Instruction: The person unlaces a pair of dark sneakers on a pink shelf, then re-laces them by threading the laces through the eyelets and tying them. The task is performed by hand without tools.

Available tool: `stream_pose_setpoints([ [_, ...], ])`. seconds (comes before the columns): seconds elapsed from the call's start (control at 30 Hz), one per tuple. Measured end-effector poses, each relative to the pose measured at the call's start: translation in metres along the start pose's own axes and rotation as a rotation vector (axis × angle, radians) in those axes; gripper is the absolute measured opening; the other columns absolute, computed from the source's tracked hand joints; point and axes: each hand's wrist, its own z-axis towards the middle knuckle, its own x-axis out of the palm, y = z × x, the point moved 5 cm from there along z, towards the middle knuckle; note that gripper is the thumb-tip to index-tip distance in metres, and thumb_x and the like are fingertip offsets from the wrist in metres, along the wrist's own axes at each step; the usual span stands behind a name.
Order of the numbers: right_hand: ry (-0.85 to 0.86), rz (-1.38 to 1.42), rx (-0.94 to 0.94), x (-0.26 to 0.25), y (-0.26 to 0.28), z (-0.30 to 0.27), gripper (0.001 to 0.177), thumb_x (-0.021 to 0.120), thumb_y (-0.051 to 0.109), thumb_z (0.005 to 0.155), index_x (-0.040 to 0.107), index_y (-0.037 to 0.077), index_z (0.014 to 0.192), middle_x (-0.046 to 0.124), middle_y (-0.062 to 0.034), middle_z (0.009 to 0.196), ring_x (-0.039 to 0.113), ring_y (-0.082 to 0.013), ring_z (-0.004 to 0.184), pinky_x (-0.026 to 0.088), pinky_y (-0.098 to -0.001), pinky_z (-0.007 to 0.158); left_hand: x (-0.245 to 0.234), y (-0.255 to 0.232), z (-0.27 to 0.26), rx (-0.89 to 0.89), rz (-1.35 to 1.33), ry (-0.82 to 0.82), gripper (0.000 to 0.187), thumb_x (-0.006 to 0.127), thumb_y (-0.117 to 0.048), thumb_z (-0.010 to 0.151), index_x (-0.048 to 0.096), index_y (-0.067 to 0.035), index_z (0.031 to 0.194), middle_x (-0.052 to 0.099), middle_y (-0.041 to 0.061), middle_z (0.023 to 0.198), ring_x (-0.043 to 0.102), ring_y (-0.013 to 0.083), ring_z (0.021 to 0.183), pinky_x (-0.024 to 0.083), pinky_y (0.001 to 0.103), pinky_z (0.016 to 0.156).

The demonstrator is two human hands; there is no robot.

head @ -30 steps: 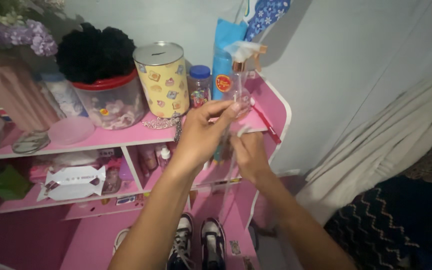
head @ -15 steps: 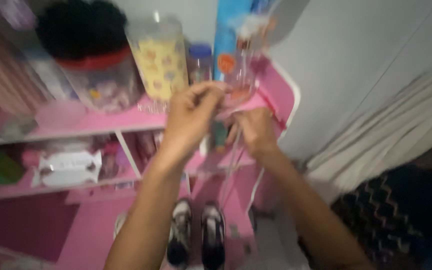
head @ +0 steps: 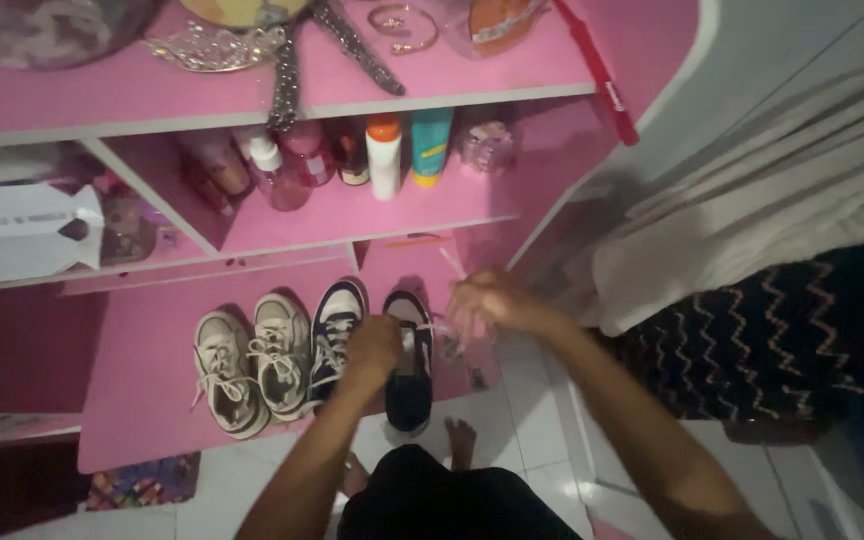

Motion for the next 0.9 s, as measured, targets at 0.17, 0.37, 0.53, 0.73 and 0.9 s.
stream_pose_setpoints([
  [0.17,-0.235,0.264,0.332,0.041,-0.176,0.052,0.032,0.054,0.034,0.1,0.069,0.011,0.118,0.075,-0.0123,0.094,0.061,-0.0227,0.05,0.048,-0.0364,0.042,0.058,-0.002,-0.018,-0.008,0.011,-0.31,0.034,0.067,-0.031,0.088,0.073,0.0,0.1,0.065,0.028,0.114,0.065,0.046,0.103,0.052,0.058,0.084],
  [0.37,-0.329,0.44,0.416,0.085,-0.264,0.072,0.043,0.062,0.043,0.096,0.06,0.017,0.129,0.068,-0.0101,0.099,0.066,-0.0172,0.078,0.058,-0.0367,0.064,0.076,-0.007,-0.029,-0.128,-0.191,-0.527,0.041,0.074,-0.033,0.08,0.072,-0.005,0.109,0.051,0.034,0.138,0.051,0.0528,0.118,0.042,0.056,0.1],
  [0.53,-0.275,0.703,0.459,0.113,-0.305,0.104,0.032,0.059,0.041,0.099,0.065,0.013,0.112,0.069,-0.009,0.088,0.065,-0.02,0.071,0.053,-0.0379,0.06,0.092,0.012,-0.015,-0.193,-0.232,-0.441,0.029,0.07,-0.028,0.086,0.077,-0.013,0.11,0.056,0.03,0.134,0.053,0.0506,0.121,0.041,0.056,0.107],
  [0.73,-0.492,0.688,0.488,0.114,-0.331,0.099,0.033,0.053,0.033,0.103,0.069,0.007,0.09,0.069,-0.01,0.072,0.063,-0.0246,0.059,0.046,-0.0405,0.05,0.107,0.015,-0.012,-0.218,-0.245,-0.464,0.032,0.062,-0.027,0.094,0.072,-0.007,0.117,0.051,0.036,0.138,0.047,0.0552,0.123,0.036,0.059,0.106],
  [0.9,-0.893,0.024,0.283,0.112,-0.293,0.076,0.024,0.056,0.022,0.096,0.068,0.002,0.087,0.07,-0.0159,0.074,0.066,-0.0286,0.064,0.049,-0.0441,0.054,0.105,0.008,-0.009,-0.13,-0.217,-0.611,0.035,0.061,-0.026,0.092,0.071,-0.003,0.117,0.049,0.038,0.138,0.043,0.0563,0.13,0.029,0.062,0.11],
])
